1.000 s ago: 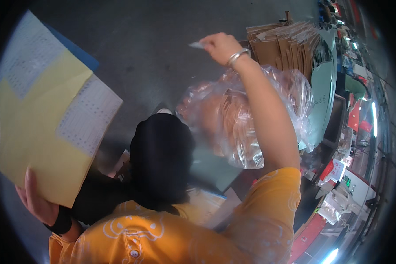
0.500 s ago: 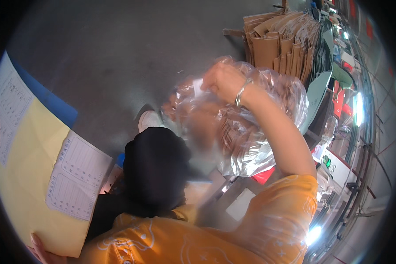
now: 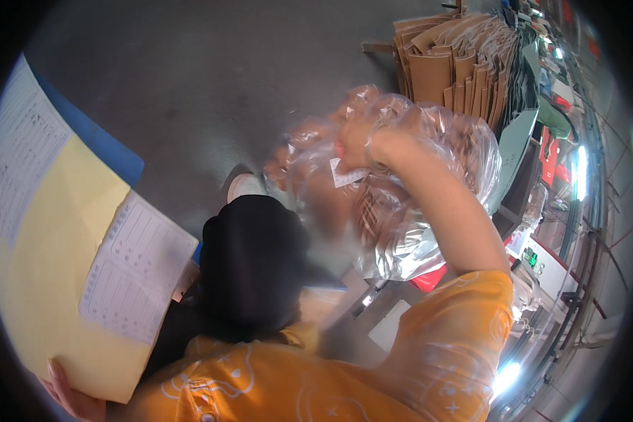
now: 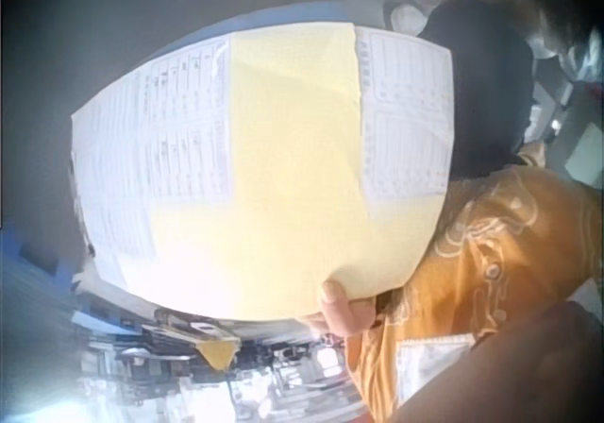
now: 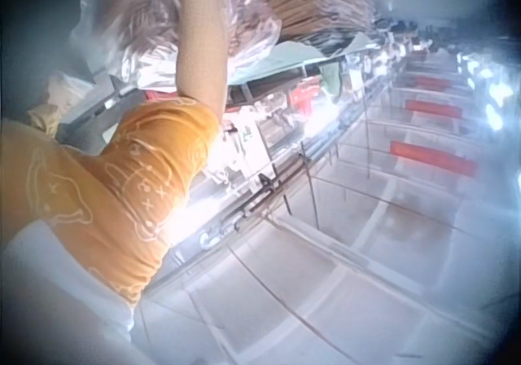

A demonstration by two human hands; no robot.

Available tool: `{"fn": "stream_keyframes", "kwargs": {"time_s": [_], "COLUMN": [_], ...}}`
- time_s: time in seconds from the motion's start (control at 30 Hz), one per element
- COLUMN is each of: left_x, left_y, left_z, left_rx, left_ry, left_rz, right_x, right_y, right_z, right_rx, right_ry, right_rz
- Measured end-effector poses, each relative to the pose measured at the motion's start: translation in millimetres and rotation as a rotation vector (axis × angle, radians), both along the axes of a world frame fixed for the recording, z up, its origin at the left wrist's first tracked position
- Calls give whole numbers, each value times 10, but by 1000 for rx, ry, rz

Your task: The person sorts small wooden cutout pieces on a workbench, places them into a clear plastic bag, and seals it. They then handle a clipboard with a document, briefly reviewing it before returning to the workbench.

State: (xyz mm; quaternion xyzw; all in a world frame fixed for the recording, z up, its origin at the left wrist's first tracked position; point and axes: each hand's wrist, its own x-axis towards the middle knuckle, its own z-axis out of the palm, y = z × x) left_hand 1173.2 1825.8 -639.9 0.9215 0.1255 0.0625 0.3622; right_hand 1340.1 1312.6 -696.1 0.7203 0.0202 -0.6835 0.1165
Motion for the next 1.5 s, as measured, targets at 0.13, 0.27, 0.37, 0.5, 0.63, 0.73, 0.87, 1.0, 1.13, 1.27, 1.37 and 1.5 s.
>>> {"fn": "stream_keyframes", "kwargs": {"time_s": [0.13, 0.27, 0.37, 0.5, 0.63, 0.73, 0.87, 1.0, 1.13, 1.27, 1.37, 1.5], "left_x": [170, 296, 331, 319, 281, 134, -149, -220, -248, -283, -263, -239], "left_y": [-403, -672, -751, -772, -835, -943, -1067, -1008, -980, -986, -955, -909], "left_z": [140, 148, 91, 142, 296, 383, 427, 373, 332, 318, 294, 259], "left_rx": [-730, -737, -618, -1098, -1317, -1336, -1362, -1264, -1292, -1271, -1254, -1182], "left_ry": [216, 176, 84, 230, 327, 426, 418, 394, 353, 345, 319, 263], "left_rz": [387, 317, 84, 251, 2, -217, -175, -316, -461, -446, -556, -622], "right_x": [-165, -123, -69, 2, -333, -771, -1106, -1278, -1335, -1336, -1329, -1301], "right_y": [199, 113, 69, 561, 1274, 1680, 1887, 1901, 1937, 2001, 2061, 2127], "right_z": [-207, -272, -101, 463, 1277, 1470, 1290, 1235, 1335, 1395, 1417, 1473], "right_rx": [51, -77, -172, 217, 1022, 1126, 1101, 1053, 1023, 945, 857, 750], "right_ry": [-86, -7, -209, -885, -1406, -1336, -1295, -1317, -1323, -1333, -1334, -1293], "right_rz": [110, 246, 248, -187, -439, -346, -184, -223, -116, -20, 67, 165]}}
